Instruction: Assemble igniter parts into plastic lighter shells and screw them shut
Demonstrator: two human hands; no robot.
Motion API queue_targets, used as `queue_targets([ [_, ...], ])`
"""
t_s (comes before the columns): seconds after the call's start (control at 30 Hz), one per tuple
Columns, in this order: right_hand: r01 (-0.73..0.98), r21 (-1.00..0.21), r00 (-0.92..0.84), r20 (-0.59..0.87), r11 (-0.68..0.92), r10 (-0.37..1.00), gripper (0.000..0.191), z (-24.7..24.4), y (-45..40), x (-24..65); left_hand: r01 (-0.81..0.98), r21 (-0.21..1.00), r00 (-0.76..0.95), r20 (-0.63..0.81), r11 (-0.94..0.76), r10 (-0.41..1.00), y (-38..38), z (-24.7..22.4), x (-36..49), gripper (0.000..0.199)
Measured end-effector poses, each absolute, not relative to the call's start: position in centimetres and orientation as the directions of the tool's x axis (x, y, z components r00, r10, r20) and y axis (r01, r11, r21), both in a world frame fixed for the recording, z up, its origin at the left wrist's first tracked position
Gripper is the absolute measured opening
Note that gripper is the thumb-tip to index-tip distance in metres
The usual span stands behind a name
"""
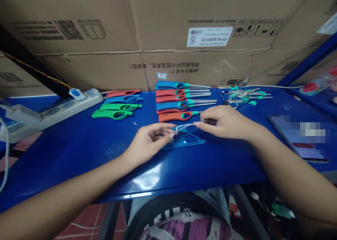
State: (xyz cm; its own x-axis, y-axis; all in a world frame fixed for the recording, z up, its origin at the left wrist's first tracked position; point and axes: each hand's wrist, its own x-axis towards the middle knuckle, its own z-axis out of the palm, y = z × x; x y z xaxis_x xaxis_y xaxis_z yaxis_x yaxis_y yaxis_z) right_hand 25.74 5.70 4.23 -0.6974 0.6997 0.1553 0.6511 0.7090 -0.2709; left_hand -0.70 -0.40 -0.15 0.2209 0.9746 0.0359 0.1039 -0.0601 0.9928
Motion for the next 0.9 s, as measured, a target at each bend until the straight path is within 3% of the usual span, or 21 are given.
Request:
queue_targets([
  [0.1, 0.616, -0.289, -0.722, 0.163, 0.733, 0.672, 0.045, 4.4, 5.7, 25.9, 0.056, 0.998, 0.244, -0.02, 0.006, 0.969, -0.2, -0.2, -0.7, 0.031],
  [0.23, 0.566, -0.242, -0.737, 0.278, 0.788, 0.616, 0.038, 4.4, 5.5, 25.9, -0.018, 0.994, 0.256, -0.1, 0.109, 0.961, -0.1, -0.2, -0.7, 0.031],
  [0.43, 0.511, 0.058, -0.791, 0.422, 0.857, 0.443, 0.035, 4.8, 4.8, 25.7, -0.134, 0.909, 0.381, -0.32, 0.395, 0.867, -0.2, 0.5, -0.3, 0.025],
  [0.6, 0.468, 0.245, -0.837, 0.431, 0.849, 0.337, 0.039, 4.6, 4.5, 25.8, -0.071, 0.842, 0.558, -0.411, 0.534, 0.721, -0.4, 0.9, -0.5, 0.023],
  [0.73, 0.431, 0.29, -0.849, 0.451, 0.854, 0.275, 0.038, 3.8, 4.8, 26.1, -0.006, 0.9, 0.556, -0.359, 0.436, 0.749, -0.4, 0.9, -0.6, 0.022],
  [0.9, 0.396, 0.159, -0.867, 0.388, 0.904, 0.311, 0.037, 2.7, 5.0, 26.8, 0.178, 0.984, 0.385, -0.091, 0.023, 0.918, -0.3, 0.4, -0.3, 0.026],
])
